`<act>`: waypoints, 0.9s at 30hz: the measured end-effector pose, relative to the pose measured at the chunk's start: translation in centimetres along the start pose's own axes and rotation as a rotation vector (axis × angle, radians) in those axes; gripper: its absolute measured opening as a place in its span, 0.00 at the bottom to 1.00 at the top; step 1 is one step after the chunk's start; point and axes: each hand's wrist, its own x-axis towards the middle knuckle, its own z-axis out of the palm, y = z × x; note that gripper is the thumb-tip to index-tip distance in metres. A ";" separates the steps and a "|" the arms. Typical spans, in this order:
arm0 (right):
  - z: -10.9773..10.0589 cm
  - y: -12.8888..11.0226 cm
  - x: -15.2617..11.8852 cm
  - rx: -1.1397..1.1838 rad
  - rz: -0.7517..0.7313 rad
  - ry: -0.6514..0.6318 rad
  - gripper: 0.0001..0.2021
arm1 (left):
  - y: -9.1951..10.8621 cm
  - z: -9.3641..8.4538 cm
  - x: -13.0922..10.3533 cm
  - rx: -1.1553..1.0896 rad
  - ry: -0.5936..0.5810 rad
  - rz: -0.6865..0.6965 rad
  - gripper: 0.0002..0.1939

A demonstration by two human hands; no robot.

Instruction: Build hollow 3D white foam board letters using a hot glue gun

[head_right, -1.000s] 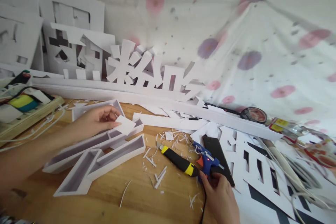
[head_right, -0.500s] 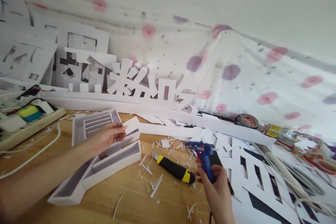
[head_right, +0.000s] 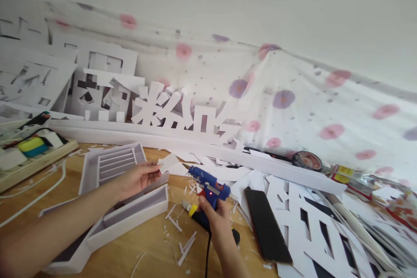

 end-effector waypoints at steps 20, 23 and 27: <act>1.1 2.1 -0.9 -0.080 -0.095 0.079 0.20 | -0.2 -0.4 -0.2 0.060 -0.078 -0.056 0.03; 1.3 2.4 -0.9 -0.086 -0.096 0.098 0.20 | -0.2 -0.4 -0.2 0.060 -0.076 -0.055 0.03; 1.4 2.5 -0.9 -0.080 -0.093 0.115 0.21 | -0.1 -0.3 -0.3 0.064 -0.075 -0.054 0.03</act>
